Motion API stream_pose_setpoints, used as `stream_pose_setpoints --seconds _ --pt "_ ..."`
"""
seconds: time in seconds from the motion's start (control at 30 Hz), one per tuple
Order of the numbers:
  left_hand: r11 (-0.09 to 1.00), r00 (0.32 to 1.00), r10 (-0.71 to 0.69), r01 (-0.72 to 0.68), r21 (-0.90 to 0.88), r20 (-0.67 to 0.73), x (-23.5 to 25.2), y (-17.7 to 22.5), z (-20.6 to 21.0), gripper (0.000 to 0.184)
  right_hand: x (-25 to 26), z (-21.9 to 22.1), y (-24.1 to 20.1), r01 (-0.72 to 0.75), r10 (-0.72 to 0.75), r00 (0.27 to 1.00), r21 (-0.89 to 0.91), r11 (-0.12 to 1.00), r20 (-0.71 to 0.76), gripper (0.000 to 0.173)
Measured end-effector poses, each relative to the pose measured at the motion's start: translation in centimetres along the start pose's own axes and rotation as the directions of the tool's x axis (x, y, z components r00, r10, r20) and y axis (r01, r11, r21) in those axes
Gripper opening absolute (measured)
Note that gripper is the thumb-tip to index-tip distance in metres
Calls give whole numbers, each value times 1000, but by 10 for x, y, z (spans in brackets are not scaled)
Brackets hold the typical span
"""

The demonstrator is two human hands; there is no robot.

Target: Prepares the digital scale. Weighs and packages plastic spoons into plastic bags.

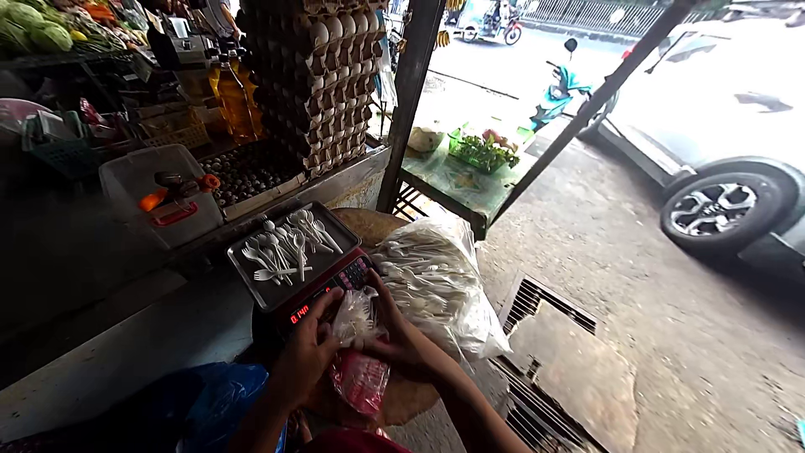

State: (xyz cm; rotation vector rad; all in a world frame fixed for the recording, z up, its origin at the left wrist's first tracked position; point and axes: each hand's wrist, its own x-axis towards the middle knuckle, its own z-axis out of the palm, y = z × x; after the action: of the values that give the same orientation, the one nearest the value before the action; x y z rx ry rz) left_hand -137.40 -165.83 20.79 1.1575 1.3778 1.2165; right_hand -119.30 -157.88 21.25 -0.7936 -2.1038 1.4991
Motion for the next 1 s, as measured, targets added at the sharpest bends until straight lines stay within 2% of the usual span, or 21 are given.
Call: stream_pose_setpoints --seconds 0.07,0.1,0.17,0.2,0.27,0.33,0.4,0.47,0.53,0.6,0.67,0.73,0.8,0.87,0.9,0.93,1.0 --pt "999 998 50 -50 3 -48 0 11 -8 74 -8 6 -7 81 -79 997 -206 975 17 117" --pt "999 997 29 -30 -10 -78 3 10 -11 76 -7 13 -3 73 -69 997 -317 946 24 109" --pt "997 993 -65 59 -57 -103 8 -1 -15 75 -2 27 12 33 -23 999 -422 906 29 73" --pt "992 989 -105 98 -76 -101 7 -7 -16 75 1 32 18 19 2 999 -419 908 49 56" --pt "983 983 -156 145 -111 -97 3 -14 -14 76 3 42 24 63 -45 997 -356 932 58 37" --pt "985 984 -133 118 -126 -120 -5 -14 -10 74 3 52 31 148 -153 988 -298 943 5 27" --pt "994 992 -48 35 -104 -120 -10 -11 -4 72 2 53 38 210 -228 973 -252 945 -43 22" --pt "997 996 75 -75 -4 -40 -17 -18 8 67 -5 45 47 223 -238 971 -227 948 -40 20" --pt "987 984 122 -135 93 130 -28 -38 29 62 -25 36 64 172 -184 983 -260 950 -24 19" --pt "980 944 55 -113 161 326 -39 -69 49 62 -52 30 95 8 -10 1000 -342 940 -5 21" --pt "975 866 -89 -25 220 492 -45 -102 59 60 -77 27 136 -220 248 969 -408 886 15 25" --pt "938 809 -267 93 334 523 -52 -128 58 51 -100 28 177 -394 438 899 -402 826 20 29" --pt "870 851 -374 186 457 367 -60 -148 52 45 -118 28 201 -454 475 880 -302 838 -3 34" --pt "791 913 -397 291 538 90 -65 -166 42 45 -130 30 212 -473 470 881 -120 873 -52 43" --pt "770 929 -363 340 540 -67 -66 -177 35 47 -133 31 213 -482 481 873 8 876 -87 50" --pt "770 924 -314 381 512 -216 -64 -188 27 48 -133 34 212 -477 493 859 134 868 -134 55" --pt "782 866 -254 446 436 -431 -56 -211 10 49 -124 38 209 -449 521 823 302 841 -227 64"
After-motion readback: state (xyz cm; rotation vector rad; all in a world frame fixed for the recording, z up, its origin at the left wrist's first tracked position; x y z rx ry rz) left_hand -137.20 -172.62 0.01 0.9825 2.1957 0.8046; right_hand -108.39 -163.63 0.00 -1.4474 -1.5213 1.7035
